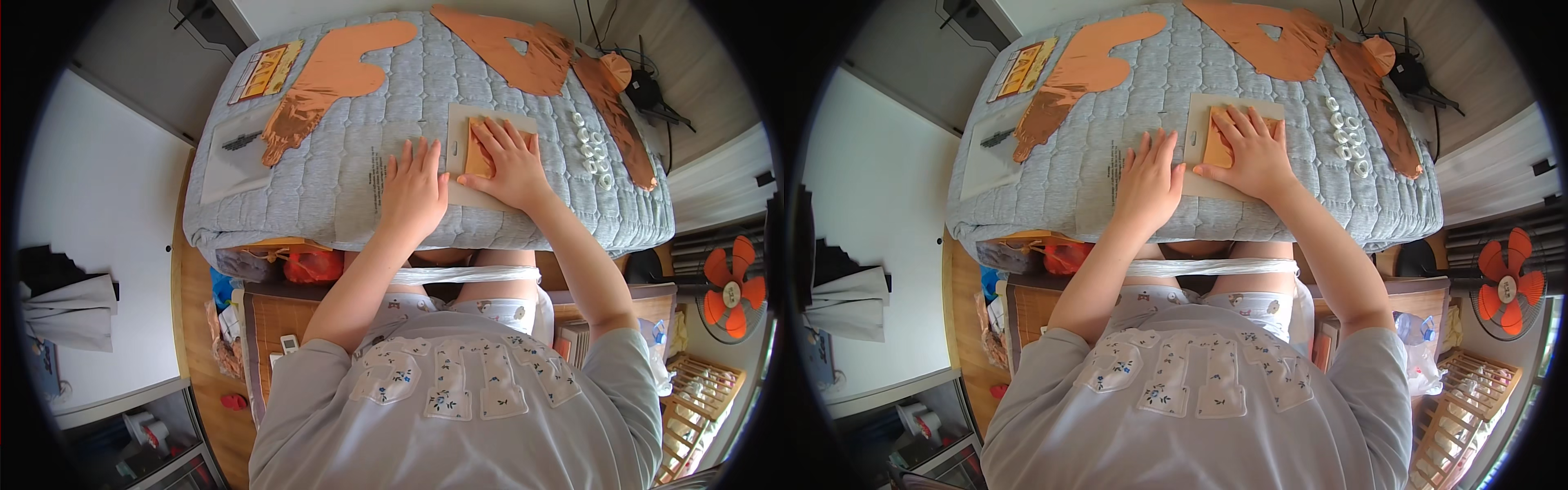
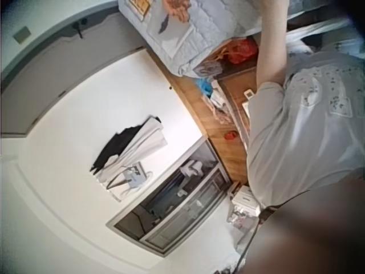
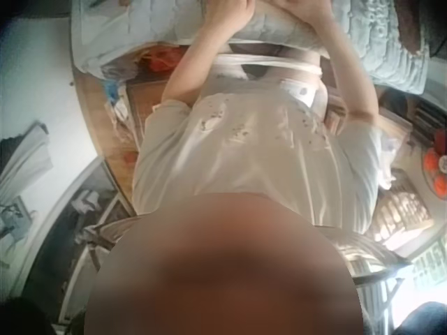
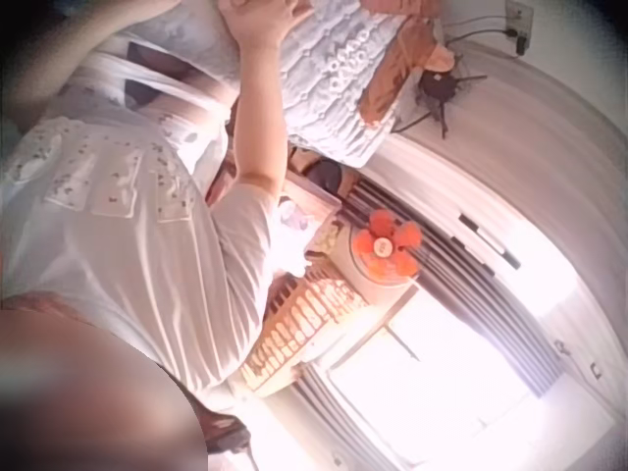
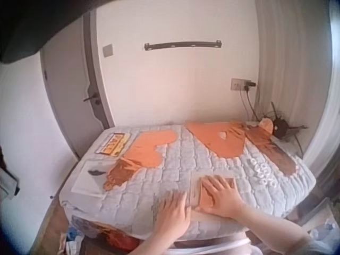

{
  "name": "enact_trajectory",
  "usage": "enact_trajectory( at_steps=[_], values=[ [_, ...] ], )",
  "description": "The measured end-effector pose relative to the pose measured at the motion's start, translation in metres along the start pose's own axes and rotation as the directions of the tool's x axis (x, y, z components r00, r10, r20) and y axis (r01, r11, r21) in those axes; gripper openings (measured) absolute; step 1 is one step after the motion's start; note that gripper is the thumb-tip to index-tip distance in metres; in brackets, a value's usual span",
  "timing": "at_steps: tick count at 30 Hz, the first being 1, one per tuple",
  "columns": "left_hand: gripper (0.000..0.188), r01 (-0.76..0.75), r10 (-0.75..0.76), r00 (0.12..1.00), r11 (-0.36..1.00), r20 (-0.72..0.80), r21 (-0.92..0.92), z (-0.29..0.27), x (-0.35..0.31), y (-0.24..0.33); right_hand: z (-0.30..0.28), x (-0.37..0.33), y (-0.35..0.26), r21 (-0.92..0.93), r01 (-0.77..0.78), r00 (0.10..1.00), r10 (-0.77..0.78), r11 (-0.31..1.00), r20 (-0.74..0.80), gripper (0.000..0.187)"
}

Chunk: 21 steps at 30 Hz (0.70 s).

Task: Folding a foil party balloon and placing it into its retail packaging card.

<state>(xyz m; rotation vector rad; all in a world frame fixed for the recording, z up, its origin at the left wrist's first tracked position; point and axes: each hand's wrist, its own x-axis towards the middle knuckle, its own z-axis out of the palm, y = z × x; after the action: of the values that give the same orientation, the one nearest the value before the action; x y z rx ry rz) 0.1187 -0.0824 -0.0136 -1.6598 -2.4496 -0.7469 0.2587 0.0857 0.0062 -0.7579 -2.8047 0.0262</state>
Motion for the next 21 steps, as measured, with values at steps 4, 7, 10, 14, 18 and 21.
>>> enact_trajectory(
  at_steps=[4, 7, 10, 14, 18, 21],
  values=[
    [0.054, 0.01, -0.012, 1.0, 0.996, -0.029, -0.086, 0.002, 0.002, 0.003, 0.0, 0.0, 0.0, -0.004, -0.009, 1.0, 0.009, 1.0, 0.006, 0.105],
    [0.053, 0.029, -0.031, 0.999, 0.994, -0.021, -0.108, 0.002, 0.006, 0.007, 0.001, 0.001, 0.001, -0.003, -0.005, 1.0, 0.005, 1.0, 0.003, 0.104],
    [0.055, 0.061, -0.062, 0.998, 0.997, -0.01, -0.056, 0.005, 0.014, 0.012, 0.0, 0.001, 0.001, 0.007, -0.002, 1.0, 0.002, 1.0, 0.004, 0.104],
    [0.057, 0.069, -0.07, 0.997, 0.997, 0.021, 0.024, 0.013, 0.029, 0.012, -0.001, 0.0, 0.001, 0.024, -0.004, 1.0, 0.004, 1.0, -0.007, 0.103],
    [0.056, 0.074, -0.078, 0.995, 0.996, 0.063, 0.057, 0.019, 0.042, 0.007, 0.0, 0.0, 0.002, 0.032, 0.006, 1.0, -0.006, 0.999, -0.004, 0.104],
    [0.056, 0.001, 0.0, 0.998, 1.0, 0.056, -0.014, 0.024, 0.048, 0.002, 0.0, -0.001, 0.004, 0.038, 0.015, 1.0, -0.014, 0.999, -0.007, 0.104]
  ],
)
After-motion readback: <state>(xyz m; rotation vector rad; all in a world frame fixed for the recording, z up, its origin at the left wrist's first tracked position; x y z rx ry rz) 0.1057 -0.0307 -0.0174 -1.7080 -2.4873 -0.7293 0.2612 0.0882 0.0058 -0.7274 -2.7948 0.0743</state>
